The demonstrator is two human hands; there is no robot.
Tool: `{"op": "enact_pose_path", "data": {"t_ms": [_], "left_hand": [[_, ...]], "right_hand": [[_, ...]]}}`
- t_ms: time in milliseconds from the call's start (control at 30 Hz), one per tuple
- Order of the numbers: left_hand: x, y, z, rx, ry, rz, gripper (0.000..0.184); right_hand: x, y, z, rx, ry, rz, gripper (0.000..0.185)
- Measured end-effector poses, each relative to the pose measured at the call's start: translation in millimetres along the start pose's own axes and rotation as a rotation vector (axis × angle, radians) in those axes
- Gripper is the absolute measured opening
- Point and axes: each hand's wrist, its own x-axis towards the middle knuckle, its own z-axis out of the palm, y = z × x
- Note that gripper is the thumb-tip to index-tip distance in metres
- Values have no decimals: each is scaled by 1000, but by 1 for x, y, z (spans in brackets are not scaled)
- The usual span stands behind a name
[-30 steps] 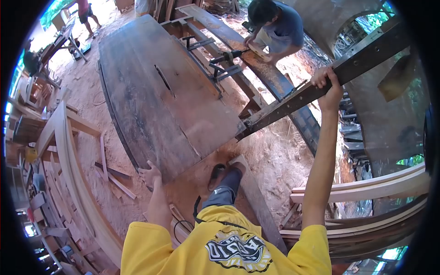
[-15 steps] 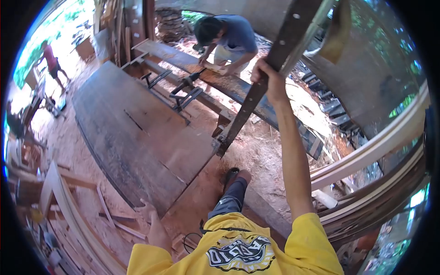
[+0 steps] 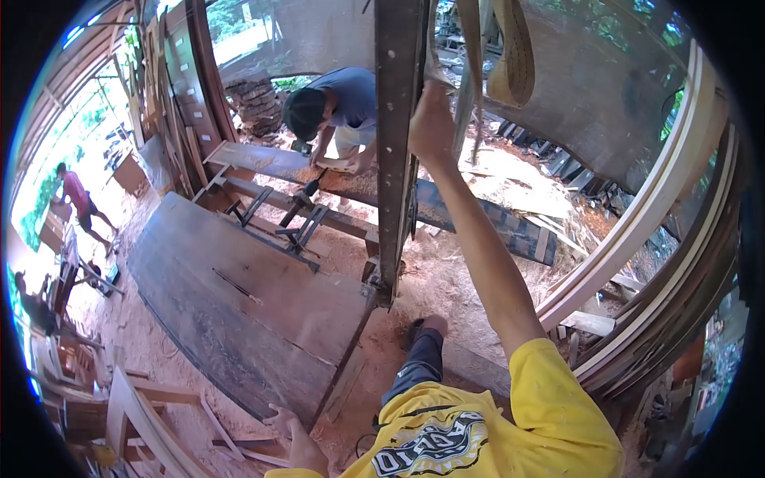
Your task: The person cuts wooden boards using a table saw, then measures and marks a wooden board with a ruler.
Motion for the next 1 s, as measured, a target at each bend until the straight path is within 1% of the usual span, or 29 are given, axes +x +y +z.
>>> {"op": "enact_pose_path", "data": {"t_ms": [67, 167, 200, 233, 333, 367, 433, 500, 533, 567, 600, 633, 667, 700, 767, 800, 867, 900, 967, 1000], "left_hand": [[-3, 4, -1, -10, 1, 1, 86], [-2, 1, 2, 15, 37, 5, 86], [4, -2, 7, 6, 49, 26, 86], [3, -4, 6, -1, 63, 47, 87], [-6, 2, -7, 8, 25, 26, 85], [-8, 4, -7, 10, 25, 47, 85], [-7, 3, -5, -15, 28, -1, 83], [-8, 1, -7, -51, 18, 14, 84], [53, -24, 67, -361, 287, 110, 93], [67, -29, 92, -623, 531, 280, 102], [67, -31, 94, -369, 430, 194, 101], [58, -26, 91, -279, 375, 164, 101], [54, -23, 89, -247, 353, 164, 100], [51, -19, 90, -238, 339, 171, 99], [48, -14, 90, -222, 318, 180, 98], [48, -13, 91, -215, 310, 185, 98], [45, -14, 92, -200, 295, 186, 96], [46, -16, 92, -190, 288, 187, 96], [46, -22, 90, -169, 269, 178, 95], [48, -25, 89, -162, 259, 180, 94]], "right_hand": [[7, -5, 3, -19, -94, 47, 55], [13, -8, 5, -24, -129, 66, 52], [12, -8, 4, -32, -91, 57, 44], [9, -8, 5, -35, -93, 56, 44], [7, -7, 0, 2, -4, 24, 30], [8, -6, -4, -13, 6, 35, 30], [8, -3, -17, 82, -185, 165, 37], [7, -3, -22, -47, 48, 75, 37], [7, 3, -19, 11, 181, 29, 39], [9, -4, -35, -8, 23, 140, 41], [12, -6, -49, 63, -37, 161, 44], [13, -6, -48, 148, -72, 211, 43], [10, -4, -46, 239, -8, 130, 43], [9, -4, -39, 288, 85, 121, 40], [11, -12, -49, 369, -35, 187, 36], [11, -17, -57, 362, -24, 191, 36], [14, -35, -74, 800, -185, 469, 39], [16, -38, -74, 802, -194, 468, 39], [23, -46, -69, 994, -295, 502, 52], [23, -50, -68, 898, -273, 430, 59]]}}
